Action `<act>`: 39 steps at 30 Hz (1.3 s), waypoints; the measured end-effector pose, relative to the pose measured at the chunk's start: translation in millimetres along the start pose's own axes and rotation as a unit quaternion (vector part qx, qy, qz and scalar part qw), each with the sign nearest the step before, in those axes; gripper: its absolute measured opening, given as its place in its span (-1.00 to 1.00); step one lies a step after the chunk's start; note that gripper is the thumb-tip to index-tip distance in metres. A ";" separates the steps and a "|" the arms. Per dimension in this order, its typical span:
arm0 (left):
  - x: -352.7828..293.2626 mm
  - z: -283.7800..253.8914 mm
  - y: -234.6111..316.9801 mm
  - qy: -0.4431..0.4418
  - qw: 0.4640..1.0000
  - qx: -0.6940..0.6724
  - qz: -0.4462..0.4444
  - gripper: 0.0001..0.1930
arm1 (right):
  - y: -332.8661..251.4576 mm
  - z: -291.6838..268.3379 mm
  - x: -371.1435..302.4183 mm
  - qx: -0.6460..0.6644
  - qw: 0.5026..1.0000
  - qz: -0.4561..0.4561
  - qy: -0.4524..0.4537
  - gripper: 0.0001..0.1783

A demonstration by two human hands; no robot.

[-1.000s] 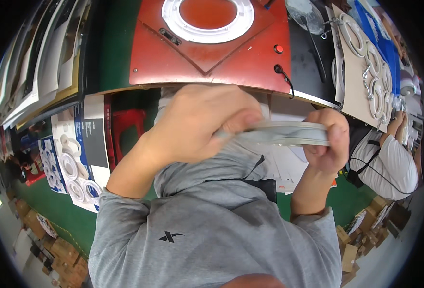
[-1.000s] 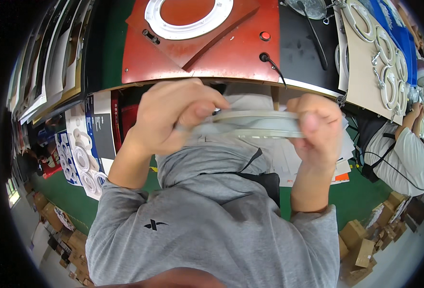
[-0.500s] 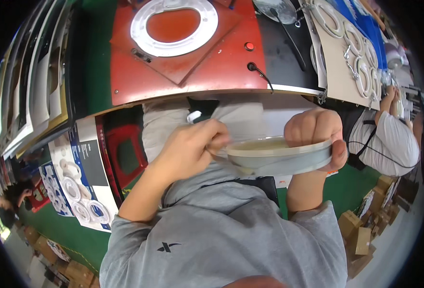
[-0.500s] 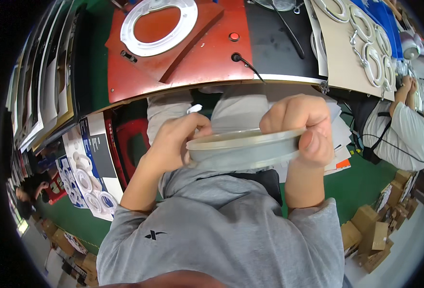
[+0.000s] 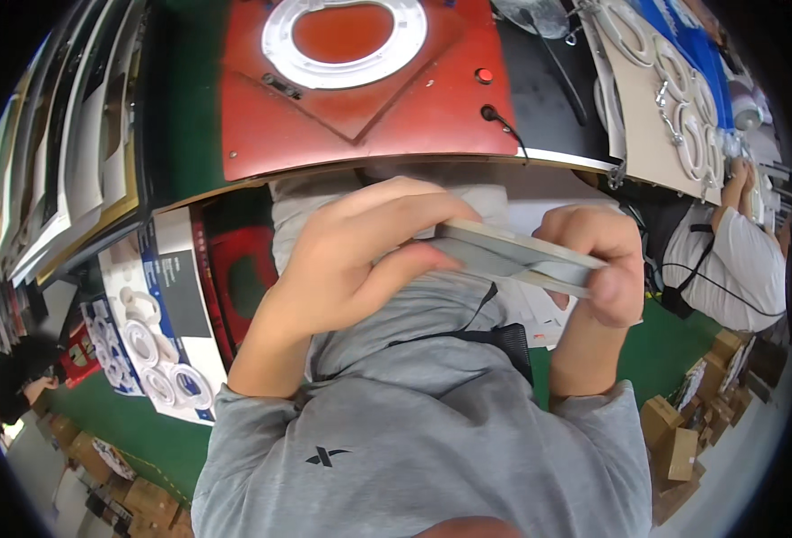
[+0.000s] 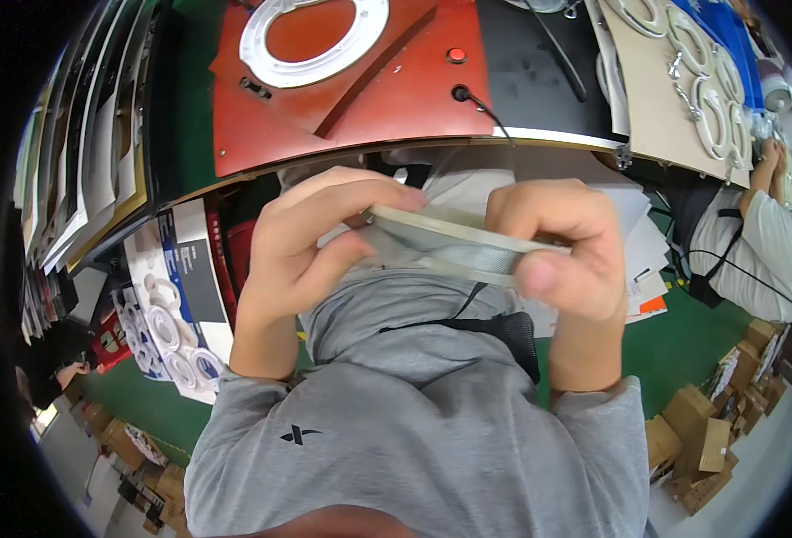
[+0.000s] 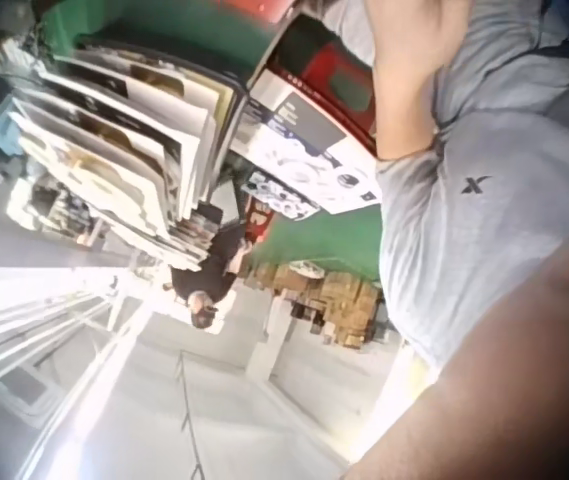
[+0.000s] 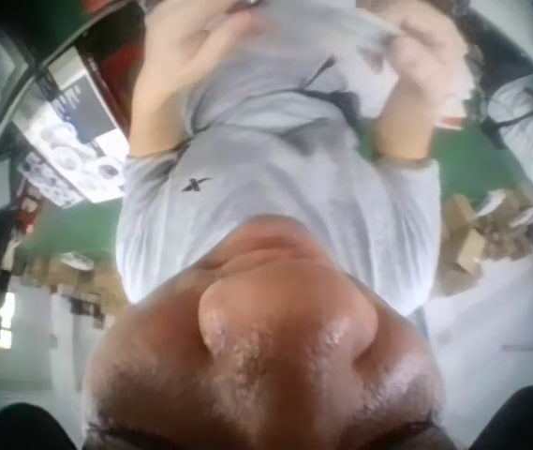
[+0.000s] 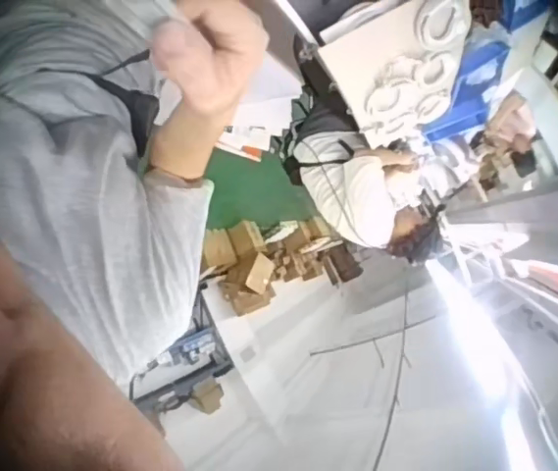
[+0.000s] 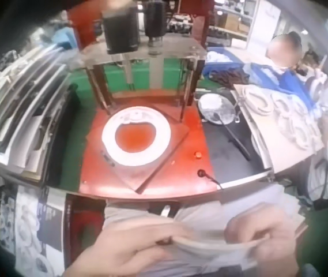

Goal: Apply lubricant to the inner groove of plastic rings using a brush and assemble them using a press machine.

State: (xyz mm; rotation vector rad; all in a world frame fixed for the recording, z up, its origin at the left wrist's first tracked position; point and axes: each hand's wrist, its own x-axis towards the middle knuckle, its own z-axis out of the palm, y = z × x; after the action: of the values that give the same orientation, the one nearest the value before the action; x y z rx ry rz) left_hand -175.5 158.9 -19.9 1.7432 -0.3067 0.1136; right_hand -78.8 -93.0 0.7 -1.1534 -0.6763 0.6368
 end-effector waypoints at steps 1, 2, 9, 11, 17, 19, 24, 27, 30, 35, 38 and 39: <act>2.4 -1.1 -8.9 -0.002 0.998 0.053 0.033 -0.64 | -5.8 -1.8 4.7 -0.073 0.996 0.035 -0.028 -0.61; 3.1 -3.2 -16.2 -0.008 0.993 0.104 0.063 -0.62 | -12.6 5.8 10.1 -0.160 0.985 0.069 -0.003 -0.64; -15.7 -19.2 -10.7 -0.012 0.990 0.099 -0.102 -0.59 | -7.7 2.3 11.5 -0.199 0.979 0.043 0.032 -0.63; -30.9 -6.9 -22.5 0.162 0.982 -0.043 -0.088 -0.78 | -8.8 -3.8 11.0 -0.209 0.977 0.049 0.013 -0.61; -36.2 12.9 -41.5 0.049 0.987 0.107 -0.106 -0.55 | -4.8 -8.1 -2.6 -0.125 0.990 0.029 0.061 -0.53; -30.8 18.4 -33.7 0.023 0.995 0.091 -0.022 -0.44 | 3.9 -7.5 -1.1 -0.112 0.990 0.002 0.080 -0.47; -2.1 11.0 -30.7 0.032 0.988 0.059 0.140 -0.38 | 7.0 -7.6 2.3 0.103 0.991 -0.083 0.034 -0.56; 1.5 16.9 -24.6 0.062 0.994 -0.061 0.072 -0.53 | 7.6 -2.9 9.8 0.130 0.990 -0.061 0.012 -0.64; 8.9 0.0 -24.8 0.009 0.991 0.022 0.130 -0.61 | 8.0 -3.6 14.2 -0.115 0.993 -0.028 -0.028 -0.69; 1.9 20.9 -26.2 -0.024 0.998 0.016 0.055 -0.60 | 15.1 10.2 11.9 -0.287 0.956 0.056 -0.028 -0.67; -10.0 9.2 -39.8 -0.029 0.973 -0.218 -0.066 -0.54 | 24.9 -0.1 4.2 -0.002 0.996 -0.048 0.080 -0.46; -7.6 11.0 -41.0 -0.006 0.966 -0.255 -0.038 -0.61 | 10.1 -15.2 1.2 0.048 0.998 0.026 0.040 -0.50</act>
State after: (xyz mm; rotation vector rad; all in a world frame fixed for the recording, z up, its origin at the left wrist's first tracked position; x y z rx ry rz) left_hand -172.9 156.0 -62.8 1.2417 -0.2504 -0.0319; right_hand -67.6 -98.3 -12.6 -1.1042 -0.5440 0.6558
